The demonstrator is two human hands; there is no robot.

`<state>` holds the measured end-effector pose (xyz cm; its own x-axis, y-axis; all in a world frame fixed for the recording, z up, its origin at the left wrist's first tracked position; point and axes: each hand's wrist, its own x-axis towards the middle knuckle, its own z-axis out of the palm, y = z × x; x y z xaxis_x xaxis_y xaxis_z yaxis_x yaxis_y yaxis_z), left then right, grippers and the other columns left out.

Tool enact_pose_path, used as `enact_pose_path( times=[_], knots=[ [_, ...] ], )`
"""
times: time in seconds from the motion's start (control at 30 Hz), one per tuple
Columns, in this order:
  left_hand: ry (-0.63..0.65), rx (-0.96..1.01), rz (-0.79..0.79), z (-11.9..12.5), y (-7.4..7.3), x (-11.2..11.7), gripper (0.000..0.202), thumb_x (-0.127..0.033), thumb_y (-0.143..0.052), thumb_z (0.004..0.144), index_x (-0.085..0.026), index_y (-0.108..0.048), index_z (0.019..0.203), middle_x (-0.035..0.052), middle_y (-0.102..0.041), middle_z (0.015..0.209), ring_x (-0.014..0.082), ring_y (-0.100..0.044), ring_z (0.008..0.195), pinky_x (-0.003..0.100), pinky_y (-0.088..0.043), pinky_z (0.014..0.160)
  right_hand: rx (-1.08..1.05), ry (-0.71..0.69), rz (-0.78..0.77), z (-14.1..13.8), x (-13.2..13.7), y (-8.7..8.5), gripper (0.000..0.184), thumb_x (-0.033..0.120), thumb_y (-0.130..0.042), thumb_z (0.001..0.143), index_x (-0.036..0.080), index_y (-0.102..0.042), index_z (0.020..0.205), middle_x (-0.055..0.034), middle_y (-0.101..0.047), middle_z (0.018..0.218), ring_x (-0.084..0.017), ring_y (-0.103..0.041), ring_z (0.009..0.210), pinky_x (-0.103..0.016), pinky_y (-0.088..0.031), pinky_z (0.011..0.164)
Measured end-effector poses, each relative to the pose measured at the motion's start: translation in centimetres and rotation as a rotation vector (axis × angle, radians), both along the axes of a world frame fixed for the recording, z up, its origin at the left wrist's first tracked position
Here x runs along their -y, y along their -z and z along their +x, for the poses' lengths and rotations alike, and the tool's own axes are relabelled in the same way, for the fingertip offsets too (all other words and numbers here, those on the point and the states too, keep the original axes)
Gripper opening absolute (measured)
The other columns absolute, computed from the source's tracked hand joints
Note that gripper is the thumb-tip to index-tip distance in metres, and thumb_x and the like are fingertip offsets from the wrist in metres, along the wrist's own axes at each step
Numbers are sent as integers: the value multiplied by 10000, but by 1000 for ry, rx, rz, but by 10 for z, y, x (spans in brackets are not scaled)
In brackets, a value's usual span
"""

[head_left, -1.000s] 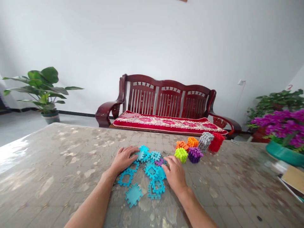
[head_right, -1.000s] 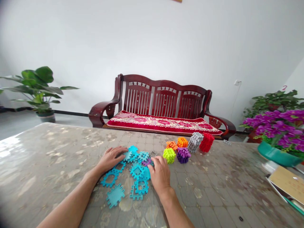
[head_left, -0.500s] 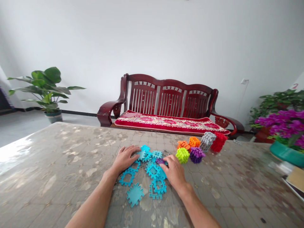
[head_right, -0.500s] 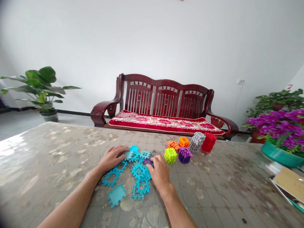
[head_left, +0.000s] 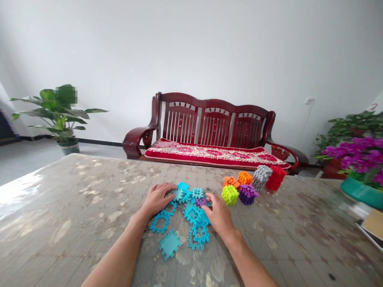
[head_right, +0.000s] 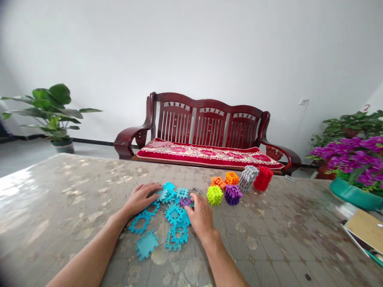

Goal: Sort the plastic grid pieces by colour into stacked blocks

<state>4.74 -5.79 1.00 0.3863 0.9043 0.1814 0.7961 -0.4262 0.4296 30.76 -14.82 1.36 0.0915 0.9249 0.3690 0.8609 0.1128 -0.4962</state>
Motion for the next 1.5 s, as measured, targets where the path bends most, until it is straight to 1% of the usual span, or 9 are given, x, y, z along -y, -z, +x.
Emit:
enact_pose_path(
  times=[0.3,0.43,0.6,0.73,0.87,1.07,1.23,1.4,1.5],
  knots=[
    [-6,12,-18,1,-2,0,392,-496,-459,876,-377,-632,1208,-39,-604,1382,263,-437,1376,543,-169,1172,224,-115,191,10,16,-16,442,164,-662,782,200,-611,1219,-74,-706,1083,-258,-623,1002,-384,-480,894],
    [-10,10,-21,0,0,-2,395,-501,-456,876,-382,-631,1209,-39,-597,1391,260,-433,1380,532,-170,1175,156,-87,258,27,15,-26,418,196,-639,794,200,-612,1212,-66,-711,1056,-236,-625,982,-366,-478,899],
    [-11,-7,-8,-2,4,-6,403,-508,-459,870,-387,-636,1211,-37,-604,1383,259,-440,1375,523,-186,1171,25,171,315,80,8,-42,427,314,-599,799,182,-625,1204,-82,-725,1015,-239,-628,931,-364,-480,857],
    [3,-10,12,-2,5,-7,409,-511,-460,867,-381,-644,1209,-37,-613,1372,249,-464,1356,492,-214,1166,27,384,226,122,12,-55,479,403,-584,792,211,-612,1230,-62,-732,1032,-228,-632,909,-348,-471,824],
    [9,-11,17,-3,6,-8,414,-520,-453,874,-368,-646,1207,-35,-615,1370,240,-462,1358,474,-228,1164,53,524,139,142,16,-62,514,421,-582,795,230,-579,1272,-47,-728,1076,-236,-625,941,-343,-460,806],
    [0,-19,14,-5,7,-9,427,-543,-455,867,-374,-649,1208,-32,-614,1371,260,-464,1358,500,-224,1169,101,602,29,145,14,-65,574,414,-590,801,253,-517,1347,-30,-724,1096,-249,-616,1001,-339,-449,809],
    [-5,-3,15,-5,7,-9,409,-537,-464,864,-388,-656,1192,-39,-623,1360,253,-464,1357,484,-215,1177,111,601,65,145,13,-59,539,385,-609,796,265,-552,1318,-28,-734,1062,-252,-620,954,-340,-446,779],
    [-11,39,19,-4,8,-9,397,-538,-483,848,-390,-669,1166,-34,-639,1339,254,-480,1343,482,-217,1174,59,546,318,147,14,-59,412,374,-587,804,217,-649,1180,-70,-737,1041,-242,-622,873,-358,-463,793],
    [-9,51,26,-4,9,-10,407,-530,-485,846,-379,-665,1179,-26,-645,1332,247,-485,1337,472,-212,1176,-52,398,509,125,13,-62,314,330,-513,851,180,-692,1060,-90,-742,962,-216,-637,825,-349,-485,830]
  ],
)
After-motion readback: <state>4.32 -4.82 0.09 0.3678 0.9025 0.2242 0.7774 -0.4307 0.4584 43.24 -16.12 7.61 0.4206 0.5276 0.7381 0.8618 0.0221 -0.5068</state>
